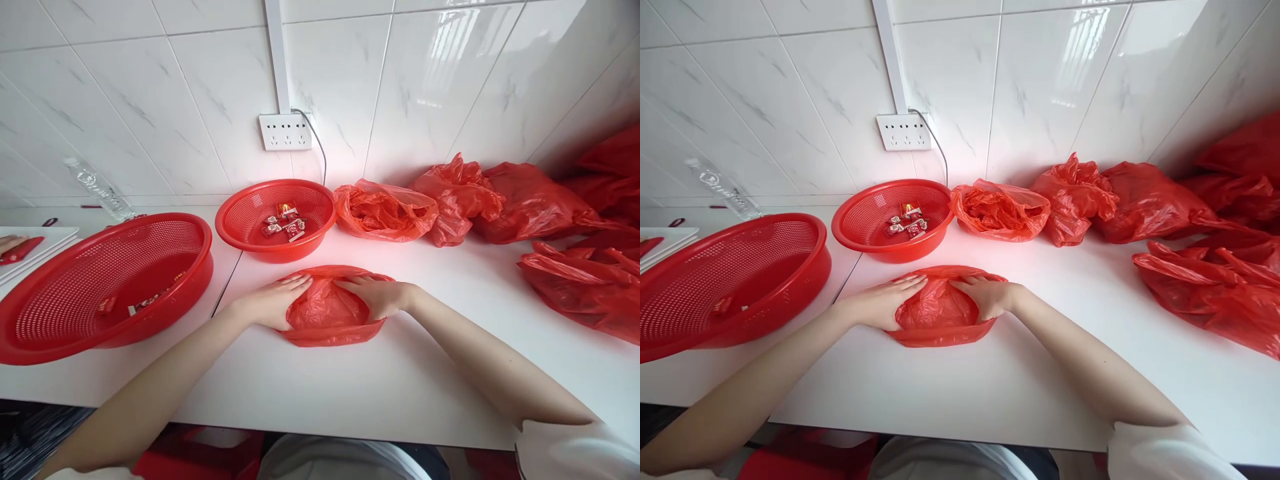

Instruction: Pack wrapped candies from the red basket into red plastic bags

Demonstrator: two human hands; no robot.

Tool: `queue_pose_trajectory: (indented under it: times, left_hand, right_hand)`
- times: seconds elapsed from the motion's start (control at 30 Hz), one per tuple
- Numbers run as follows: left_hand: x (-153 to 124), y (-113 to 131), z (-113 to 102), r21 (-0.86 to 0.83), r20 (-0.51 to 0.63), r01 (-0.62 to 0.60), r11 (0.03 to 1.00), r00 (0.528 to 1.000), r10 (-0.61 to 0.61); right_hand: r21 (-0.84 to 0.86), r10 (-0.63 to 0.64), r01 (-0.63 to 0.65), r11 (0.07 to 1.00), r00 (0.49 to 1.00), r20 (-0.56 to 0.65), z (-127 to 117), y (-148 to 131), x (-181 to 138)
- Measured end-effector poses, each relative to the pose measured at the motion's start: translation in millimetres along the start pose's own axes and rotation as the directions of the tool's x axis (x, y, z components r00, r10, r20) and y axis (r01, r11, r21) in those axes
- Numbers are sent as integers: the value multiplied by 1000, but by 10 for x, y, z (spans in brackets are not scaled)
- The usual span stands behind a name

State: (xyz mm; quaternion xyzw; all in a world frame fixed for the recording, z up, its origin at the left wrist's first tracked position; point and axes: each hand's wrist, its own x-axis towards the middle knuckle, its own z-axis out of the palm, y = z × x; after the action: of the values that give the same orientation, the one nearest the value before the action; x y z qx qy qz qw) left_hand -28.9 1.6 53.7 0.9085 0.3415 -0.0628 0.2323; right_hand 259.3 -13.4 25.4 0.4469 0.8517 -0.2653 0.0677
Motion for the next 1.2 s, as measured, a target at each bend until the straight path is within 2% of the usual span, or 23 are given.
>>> queue_pose_trajectory:
  times: [0.1,0.17,0.23,0.27,0.33,0.4,0.43,0.47,0.53,0.63,0.7,0.77,0.87,0.97,1.03,1.13,1.2]
  left_hand:
    - [19,-195,90,-183,-27,40,982,999,-46]
    - [28,-242,112,-319,-73,37,947,995,-64]
    - [41,-243,79,-552,-135,42,833,981,-139]
    - [51,-235,42,-696,-149,52,717,965,-214]
    - [80,-220,-64,-928,-96,56,367,919,-382]
    - [118,-210,-184,-999,35,46,13,887,-460]
    - [142,-205,-239,-993,75,24,-114,881,-468]
    - [168,-199,-283,-978,85,-16,-206,878,-471]
    - [223,-175,-331,-942,44,-132,-309,863,-502]
    - [285,-128,-281,-894,-78,-324,-310,793,-604]
    - [299,-102,-183,-880,-123,-390,-272,739,-663]
    - [294,-83,-64,-870,-150,-425,-249,709,-689]
    - [290,-48,94,-876,-202,-445,-187,691,-694]
    - [330,-3,206,-889,-240,-446,-103,646,-725]
    - [375,25,267,-893,-241,-443,-79,618,-748]
    - [431,57,341,-905,-235,-421,-55,603,-762]
    - [440,72,364,-914,-229,-402,-44,603,-765]
  right_hand:
    - [105,-97,98,990,995,-20,50,118,-41]
    - [116,-91,93,989,996,-23,41,138,-71]
    - [104,-43,44,994,999,-20,-24,104,-110]
    - [105,-27,31,994,999,-39,-80,67,-136]
    - [129,-30,47,991,991,-130,-228,-41,-200]
    - [155,-58,97,983,969,-240,-405,-178,-275]
    - [165,-77,126,978,958,-278,-496,-251,-312]
    - [174,-97,155,973,949,-300,-585,-324,-346]
    - [188,-141,208,960,938,-318,-747,-465,-400]
    - [164,-218,297,941,900,-378,-928,-652,-449]
    - [135,-271,356,925,864,-424,-999,-740,-468]
    - [124,-308,399,908,840,-448,-1032,-776,-479]
    - [143,-322,417,898,842,-433,-1030,-715,-460]
    - [175,-286,380,908,870,-403,-988,-564,-369]
    - [193,-242,350,917,871,-428,-935,-473,-257]
    - [129,-190,300,945,826,-530,-815,-412,-21]
    - [35,-201,270,962,790,-579,-712,-415,160]
